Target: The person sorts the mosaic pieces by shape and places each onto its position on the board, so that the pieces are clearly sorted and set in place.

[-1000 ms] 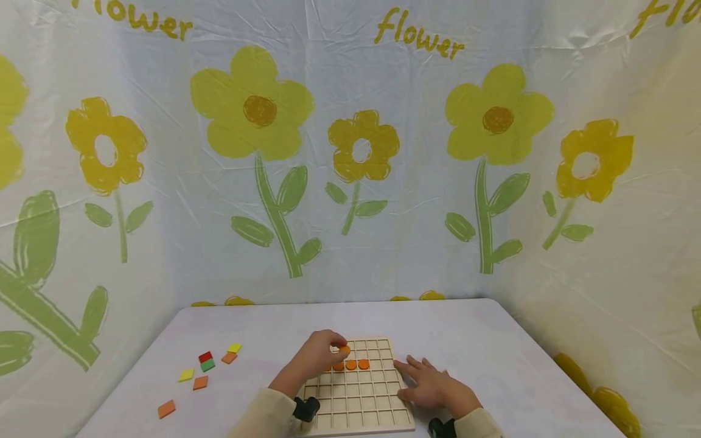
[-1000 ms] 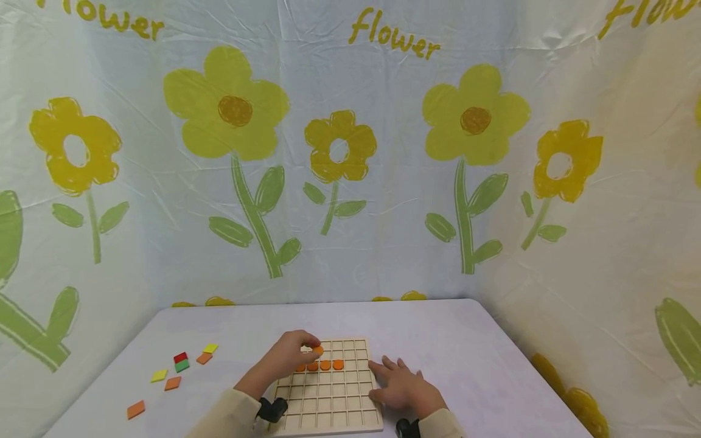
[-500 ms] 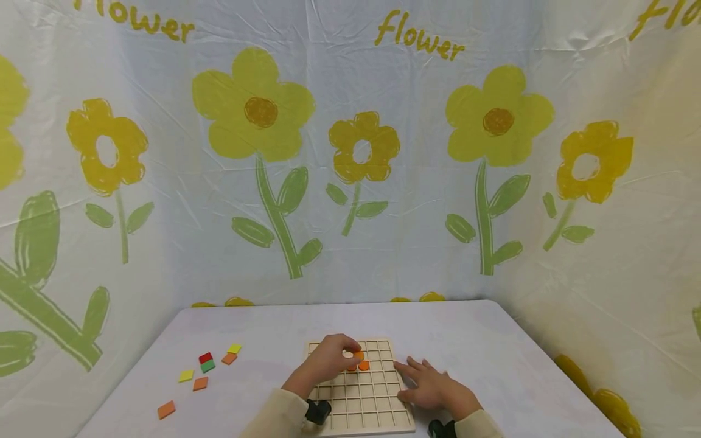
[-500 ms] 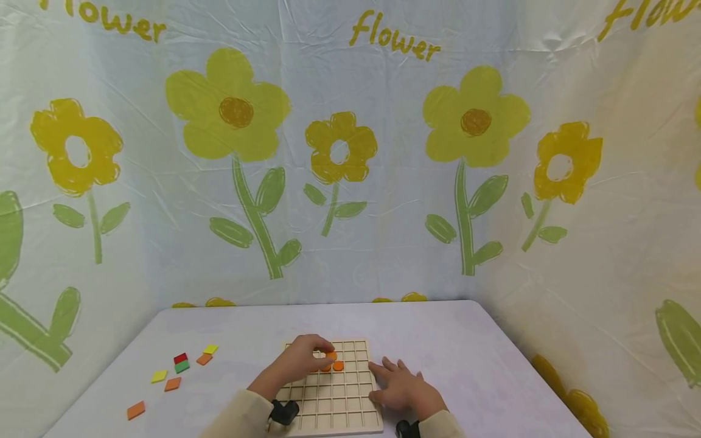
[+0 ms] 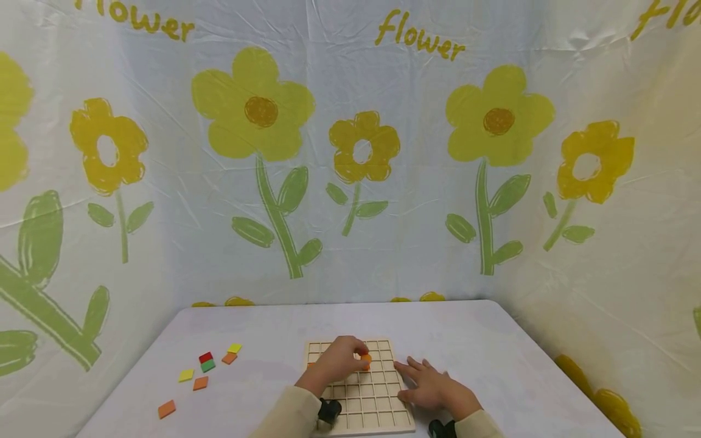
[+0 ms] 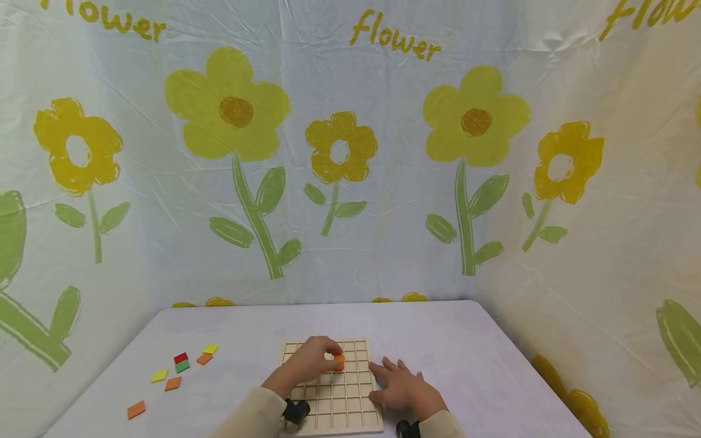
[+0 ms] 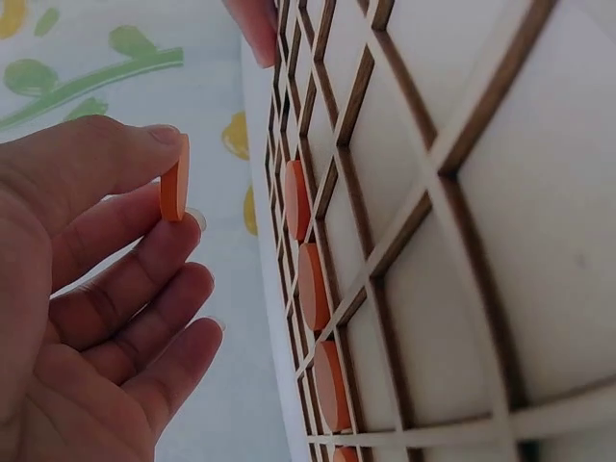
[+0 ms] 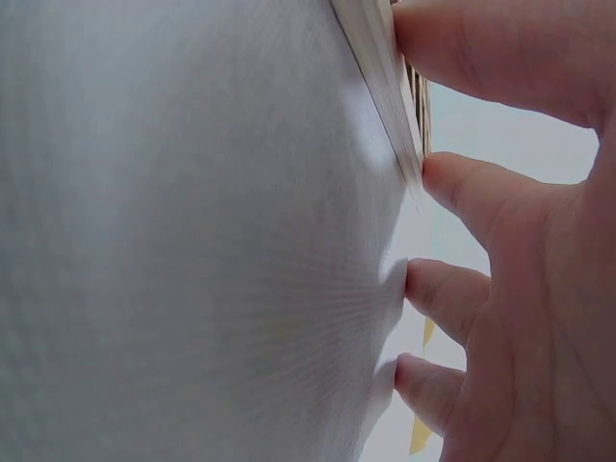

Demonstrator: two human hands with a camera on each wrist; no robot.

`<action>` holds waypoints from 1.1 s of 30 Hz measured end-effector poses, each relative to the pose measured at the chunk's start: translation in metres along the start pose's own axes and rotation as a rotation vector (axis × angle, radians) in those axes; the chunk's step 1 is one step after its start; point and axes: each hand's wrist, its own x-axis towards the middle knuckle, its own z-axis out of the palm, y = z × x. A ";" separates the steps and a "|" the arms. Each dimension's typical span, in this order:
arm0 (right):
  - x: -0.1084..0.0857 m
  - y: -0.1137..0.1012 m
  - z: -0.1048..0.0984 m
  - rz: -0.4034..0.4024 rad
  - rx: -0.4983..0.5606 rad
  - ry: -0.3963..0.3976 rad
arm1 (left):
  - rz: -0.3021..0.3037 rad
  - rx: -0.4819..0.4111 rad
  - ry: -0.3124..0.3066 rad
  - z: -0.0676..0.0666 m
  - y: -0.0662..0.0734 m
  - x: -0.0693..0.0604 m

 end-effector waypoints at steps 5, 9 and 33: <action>-0.001 -0.001 0.000 -0.004 -0.003 0.003 | -0.014 0.038 -0.008 0.005 -0.001 0.005; -0.002 -0.001 -0.001 -0.006 -0.001 0.005 | -0.042 0.067 -0.026 0.009 0.001 0.009; -0.004 -0.002 -0.002 -0.028 -0.003 0.023 | -0.071 0.294 -0.032 0.024 0.009 0.024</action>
